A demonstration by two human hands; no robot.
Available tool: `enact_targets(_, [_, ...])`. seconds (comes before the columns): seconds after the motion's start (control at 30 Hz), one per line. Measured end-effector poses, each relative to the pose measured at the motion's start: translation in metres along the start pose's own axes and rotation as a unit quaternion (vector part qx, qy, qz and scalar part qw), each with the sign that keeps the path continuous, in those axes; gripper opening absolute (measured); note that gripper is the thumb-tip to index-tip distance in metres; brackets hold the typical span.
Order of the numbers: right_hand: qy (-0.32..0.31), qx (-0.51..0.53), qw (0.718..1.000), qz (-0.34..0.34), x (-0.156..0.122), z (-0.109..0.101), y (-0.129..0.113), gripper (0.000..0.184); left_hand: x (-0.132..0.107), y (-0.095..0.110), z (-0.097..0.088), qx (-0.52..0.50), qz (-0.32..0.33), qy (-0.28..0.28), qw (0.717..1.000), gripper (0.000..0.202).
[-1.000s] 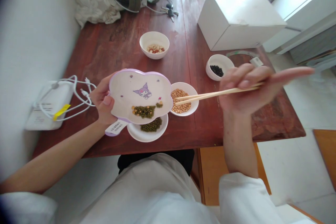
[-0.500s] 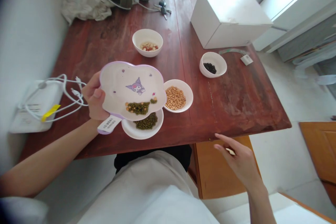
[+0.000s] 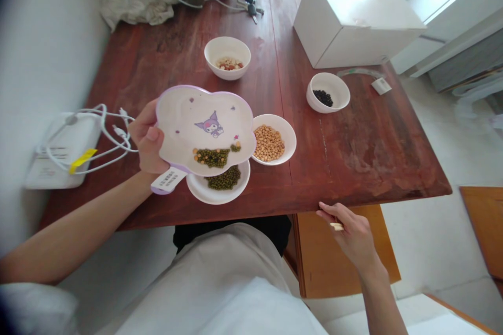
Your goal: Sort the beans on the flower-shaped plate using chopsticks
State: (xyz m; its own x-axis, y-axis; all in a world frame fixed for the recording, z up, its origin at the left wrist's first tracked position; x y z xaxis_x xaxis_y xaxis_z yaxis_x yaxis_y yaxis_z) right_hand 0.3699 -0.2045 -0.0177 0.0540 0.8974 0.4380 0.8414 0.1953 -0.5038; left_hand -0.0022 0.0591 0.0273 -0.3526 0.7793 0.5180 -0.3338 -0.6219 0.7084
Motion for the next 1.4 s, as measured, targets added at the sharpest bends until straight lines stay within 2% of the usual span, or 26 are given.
enact_targets(0.13, [-0.009, 0.035, 0.999, -0.005, 0.0, 0.0, 0.001, 0.038, -0.001, 0.002, 0.0, -0.02, 0.014, -0.006, 1.0, 0.048])
enact_targets(0.23, [-0.035, 0.008, 0.999, -0.017, 0.003, -0.002, 0.002, 0.03, -0.001, 0.005, 0.004, -0.021, 0.018, -0.014, 1.0, 0.047])
enact_targets(0.33, [-0.051, -0.008, 0.998, -0.029, 0.02, -0.004, -0.008, 0.02, -0.002, 0.005, 0.005, -0.023, 0.01, -0.011, 1.0, 0.046])
enact_targets(0.4, [-0.043, 0.006, 0.997, -0.058, 0.039, -0.005, -0.025, 0.022, -0.003, 0.004, 0.004, -0.023, 0.004, -0.013, 1.0, 0.047])
enact_targets(0.53, [-0.016, -0.011, 0.983, -0.18, 0.084, 0.001, -0.077, 0.027, -0.004, -0.004, -0.002, -0.025, -0.007, -0.007, 1.0, 0.05])
enact_targets(0.6, [-0.027, 0.006, 0.973, -0.23, 0.105, 0.009, -0.104, 0.027, -0.005, -0.007, -0.005, -0.027, -0.008, -0.002, 1.0, 0.05])
enact_targets(0.73, [-0.067, 0.065, 0.943, -0.32, 0.14, 0.027, -0.148, 0.022, -0.003, -0.015, -0.012, -0.009, -0.018, 0.007, 1.0, 0.055])
enact_targets(0.87, [-0.078, 0.041, 0.917, -0.388, 0.162, 0.047, -0.173, 0.006, 0.003, -0.026, -0.023, 0.024, -0.031, 0.044, 0.998, 0.065])
enact_targets(1.0, [-0.089, -0.015, 0.905, -0.416, 0.172, 0.068, -0.181, 0.019, 0.009, -0.032, -0.027, 0.02, -0.014, 0.058, 0.998, 0.074])
enact_targets(1.17, [-0.071, -0.053, 0.895, -0.438, 0.174, 0.083, -0.179, 0.026, 0.01, -0.028, -0.023, 0.002, 0.002, 0.052, 0.999, 0.081])
enact_targets(1.3, [-0.061, -0.052, 0.888, -0.453, 0.174, 0.087, -0.18, 0.027, 0.008, -0.028, -0.022, 0.007, -0.011, 0.052, 0.999, 0.067])
enact_targets(1.4, [-0.034, -0.051, 0.882, -0.467, 0.176, 0.08, -0.186, 0.031, 0.007, -0.03, -0.025, 0.007, -0.024, 0.059, 0.998, 0.057])
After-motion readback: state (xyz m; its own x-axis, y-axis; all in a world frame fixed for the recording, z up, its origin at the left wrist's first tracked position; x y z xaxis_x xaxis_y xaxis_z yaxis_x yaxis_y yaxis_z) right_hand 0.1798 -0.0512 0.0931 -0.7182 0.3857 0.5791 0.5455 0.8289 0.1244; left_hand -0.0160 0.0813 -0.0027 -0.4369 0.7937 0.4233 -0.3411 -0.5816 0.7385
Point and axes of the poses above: each hand's wrist, its own x-axis towards the middle knuckle, its own z-axis out of the palm, y = z × x, the point moved 6 cm from there along x, towards the middle knuckle, and after that the axes turned 15 degrees about y, right-handed, at the moved point
